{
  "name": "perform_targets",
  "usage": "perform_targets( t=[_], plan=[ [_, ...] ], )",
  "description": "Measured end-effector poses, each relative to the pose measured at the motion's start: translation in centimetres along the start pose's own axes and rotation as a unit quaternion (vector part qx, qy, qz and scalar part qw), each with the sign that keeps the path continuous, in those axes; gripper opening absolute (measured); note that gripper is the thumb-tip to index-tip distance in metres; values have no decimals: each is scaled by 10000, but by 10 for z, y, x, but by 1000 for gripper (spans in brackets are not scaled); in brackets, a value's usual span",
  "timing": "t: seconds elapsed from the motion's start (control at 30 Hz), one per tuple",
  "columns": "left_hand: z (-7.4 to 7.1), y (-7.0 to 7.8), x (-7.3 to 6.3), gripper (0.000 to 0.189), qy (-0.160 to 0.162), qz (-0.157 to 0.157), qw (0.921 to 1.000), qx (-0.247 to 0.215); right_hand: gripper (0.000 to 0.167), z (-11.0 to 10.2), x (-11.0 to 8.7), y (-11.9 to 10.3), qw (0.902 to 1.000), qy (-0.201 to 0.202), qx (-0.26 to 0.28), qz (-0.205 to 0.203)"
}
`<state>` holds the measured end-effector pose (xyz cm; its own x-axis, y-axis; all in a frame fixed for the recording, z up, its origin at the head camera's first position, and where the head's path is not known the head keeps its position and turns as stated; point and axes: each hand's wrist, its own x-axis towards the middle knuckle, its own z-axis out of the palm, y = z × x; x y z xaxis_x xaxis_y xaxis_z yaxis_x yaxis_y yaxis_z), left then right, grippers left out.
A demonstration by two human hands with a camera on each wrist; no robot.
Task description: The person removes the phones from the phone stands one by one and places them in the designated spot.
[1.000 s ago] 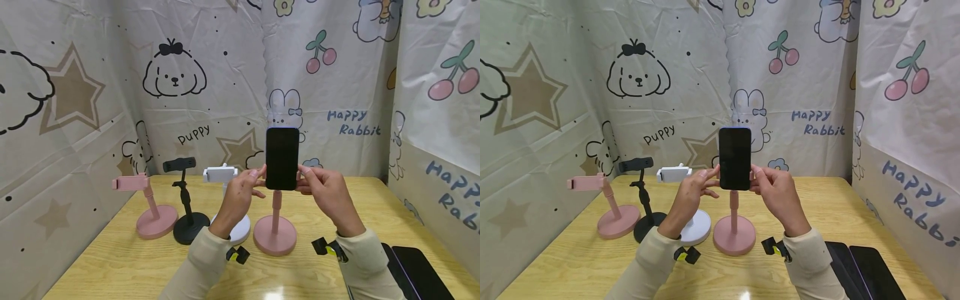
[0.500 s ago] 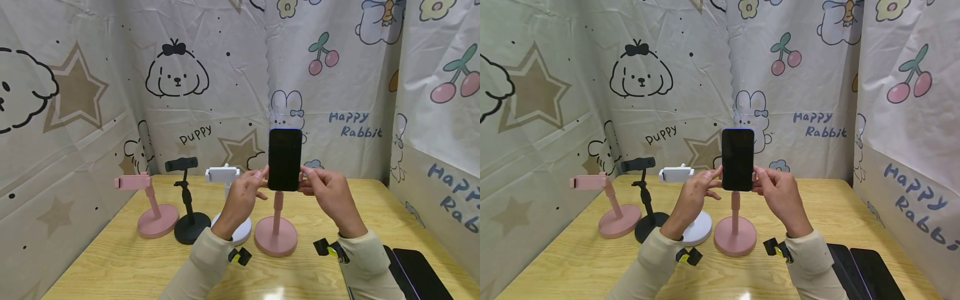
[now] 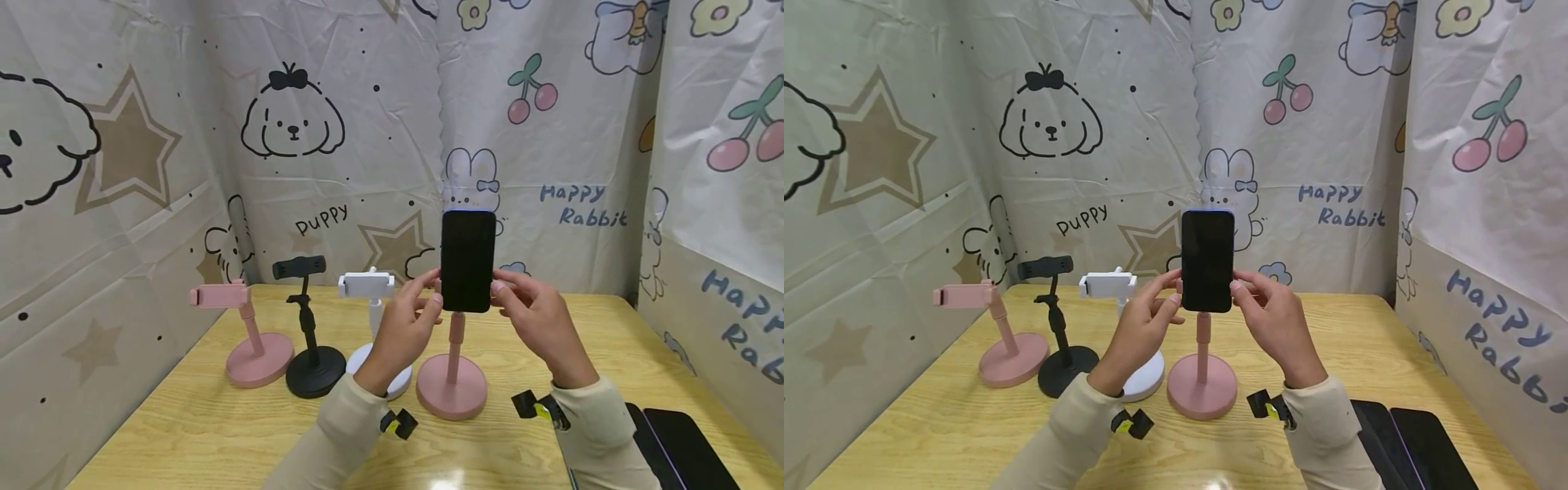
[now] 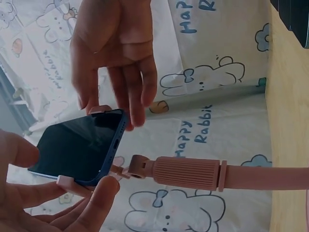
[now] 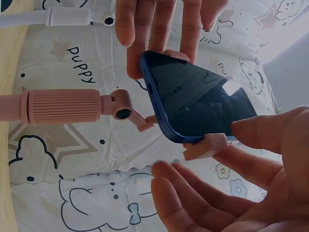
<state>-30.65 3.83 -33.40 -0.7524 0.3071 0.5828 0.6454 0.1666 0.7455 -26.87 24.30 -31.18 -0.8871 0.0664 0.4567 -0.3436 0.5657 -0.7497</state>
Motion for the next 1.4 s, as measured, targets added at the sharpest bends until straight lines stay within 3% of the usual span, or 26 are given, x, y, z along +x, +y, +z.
perform_targets(
  t=[0.3, 0.5, 0.57, 0.7, 0.83, 1.13, 1.4],
  plan=[
    [6, -8, 2, 42, 126, -67, 9990, -434, 56, 14, 8, 4, 9988, 216, 436, 75],
    [3, 8, 2, 40, 253, -56, 9959, -861, 51, 24, 15, 0, 9926, 459, 1117, 133],
    [3, 6, 3, 40, 290, -39, 9959, -860, 48, 28, 16, -1, 9895, 548, 1332, 130],
    [7, -12, 6, 40, 355, 3, 9964, -776, 46, 33, 18, -2, 9840, 697, 1634, 161],
    [8, -19, 7, 40, 402, 80, 9967, -702, 45, 37, 18, 0, 9821, 805, 1698, 159],
    [8, -21, 8, 41, 505, 184, 9966, -620, 42, 42, 18, 0, 9805, 824, 1785, 48],
    [13, -20, 7, 40, 791, 135, 9940, -741, 42, 44, 17, -1, 9765, 667, 2044, -141]
  ],
)
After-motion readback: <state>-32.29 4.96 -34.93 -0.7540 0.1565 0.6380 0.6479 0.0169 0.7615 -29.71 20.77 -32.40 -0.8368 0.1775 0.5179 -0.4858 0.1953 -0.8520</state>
